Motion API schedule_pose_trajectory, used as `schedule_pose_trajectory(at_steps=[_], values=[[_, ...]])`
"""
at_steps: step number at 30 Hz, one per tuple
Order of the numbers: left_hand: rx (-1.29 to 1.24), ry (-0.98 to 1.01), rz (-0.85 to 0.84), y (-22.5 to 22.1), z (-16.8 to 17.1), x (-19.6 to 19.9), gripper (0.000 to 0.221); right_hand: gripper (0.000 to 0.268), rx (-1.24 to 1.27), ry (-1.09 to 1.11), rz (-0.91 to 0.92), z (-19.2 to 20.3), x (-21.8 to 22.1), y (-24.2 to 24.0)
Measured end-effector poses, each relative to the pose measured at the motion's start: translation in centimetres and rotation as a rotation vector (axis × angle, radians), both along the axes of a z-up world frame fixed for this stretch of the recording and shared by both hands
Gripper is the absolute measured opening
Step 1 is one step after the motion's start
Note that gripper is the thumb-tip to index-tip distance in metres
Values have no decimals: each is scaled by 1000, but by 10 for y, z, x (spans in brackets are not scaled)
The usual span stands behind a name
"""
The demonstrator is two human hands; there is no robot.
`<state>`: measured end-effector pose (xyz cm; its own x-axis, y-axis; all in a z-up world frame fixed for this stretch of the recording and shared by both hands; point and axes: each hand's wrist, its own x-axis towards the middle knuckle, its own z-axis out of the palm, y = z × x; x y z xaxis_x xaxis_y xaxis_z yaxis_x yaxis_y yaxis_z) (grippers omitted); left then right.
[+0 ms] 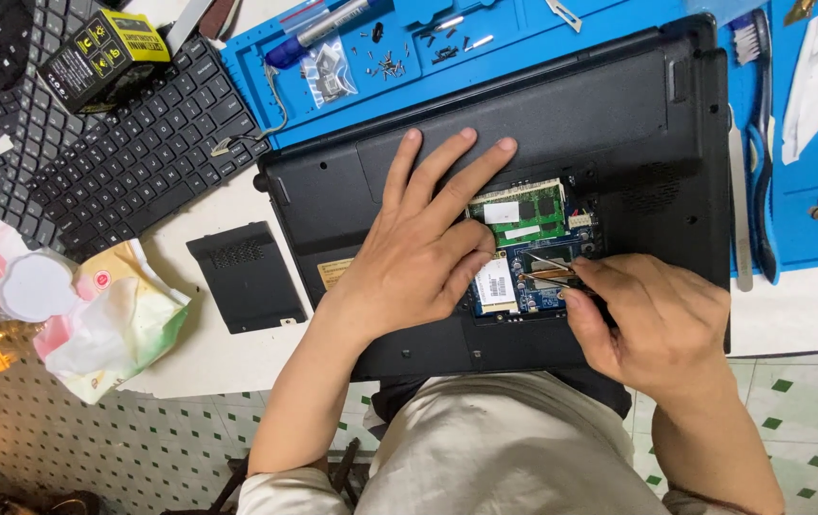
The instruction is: Finishing the disassembly of a laptop by disconnecting internal ribbon cables and components using tweezers.
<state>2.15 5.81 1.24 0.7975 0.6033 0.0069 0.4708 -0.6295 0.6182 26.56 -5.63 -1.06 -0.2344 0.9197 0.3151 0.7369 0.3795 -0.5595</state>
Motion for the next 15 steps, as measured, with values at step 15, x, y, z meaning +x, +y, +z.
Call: schedule_pose_trajectory(at_steps=[15], values=[[-54,8,18,1,4,2,22,24,43,-45,-5,0,-2,2]])
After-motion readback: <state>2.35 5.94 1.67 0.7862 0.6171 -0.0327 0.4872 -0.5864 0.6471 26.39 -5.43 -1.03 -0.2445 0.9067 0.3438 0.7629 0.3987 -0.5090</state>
